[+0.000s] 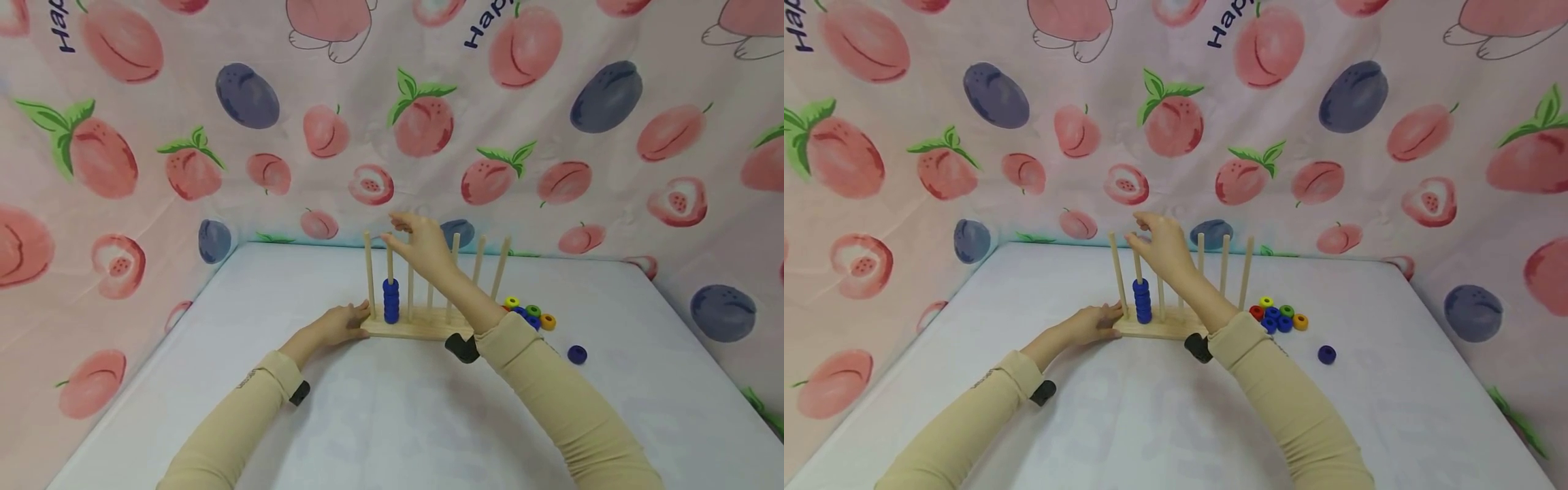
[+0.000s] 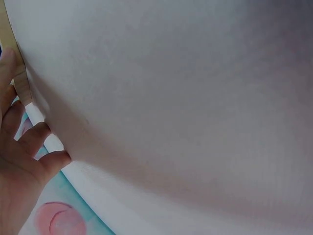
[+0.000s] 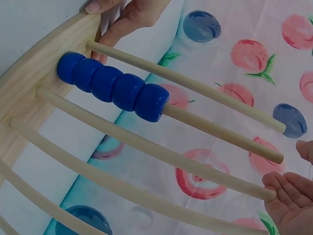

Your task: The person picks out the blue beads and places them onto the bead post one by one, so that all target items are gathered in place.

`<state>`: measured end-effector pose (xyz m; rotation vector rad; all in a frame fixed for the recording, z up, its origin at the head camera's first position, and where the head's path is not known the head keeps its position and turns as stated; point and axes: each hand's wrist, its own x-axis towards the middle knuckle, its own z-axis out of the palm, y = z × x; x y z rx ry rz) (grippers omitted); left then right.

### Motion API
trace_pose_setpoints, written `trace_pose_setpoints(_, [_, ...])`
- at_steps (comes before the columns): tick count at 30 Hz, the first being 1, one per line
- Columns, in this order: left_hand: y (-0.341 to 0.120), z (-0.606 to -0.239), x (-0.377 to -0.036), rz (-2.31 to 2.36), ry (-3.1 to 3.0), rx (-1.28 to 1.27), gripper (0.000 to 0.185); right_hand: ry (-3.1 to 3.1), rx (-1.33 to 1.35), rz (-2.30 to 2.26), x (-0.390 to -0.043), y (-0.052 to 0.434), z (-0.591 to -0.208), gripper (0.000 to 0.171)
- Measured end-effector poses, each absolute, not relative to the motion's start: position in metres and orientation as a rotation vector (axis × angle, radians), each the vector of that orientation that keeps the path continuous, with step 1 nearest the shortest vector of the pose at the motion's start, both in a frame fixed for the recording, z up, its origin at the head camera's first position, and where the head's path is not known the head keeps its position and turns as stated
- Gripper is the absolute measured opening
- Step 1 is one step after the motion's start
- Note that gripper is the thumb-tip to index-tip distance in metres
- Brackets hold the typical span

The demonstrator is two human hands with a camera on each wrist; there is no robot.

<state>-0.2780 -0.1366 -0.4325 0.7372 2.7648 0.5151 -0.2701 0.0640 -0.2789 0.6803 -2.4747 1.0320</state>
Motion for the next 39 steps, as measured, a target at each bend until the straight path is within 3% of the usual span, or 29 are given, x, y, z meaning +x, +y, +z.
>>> trace_pose_setpoints(20, [-0.136, -0.431, -0.278, 0.504, 2.788, 0.831, 0.056, -2.471, 0.655, 1.036, -0.267, 0.066, -0.282, 0.042])
trace_pose_setpoints(39, [-0.138, -0.431, -0.276, 0.518, 2.785, 0.803, 0.055, -2.369, 0.863, 0.979, -0.256, 0.074, -0.289, 0.036])
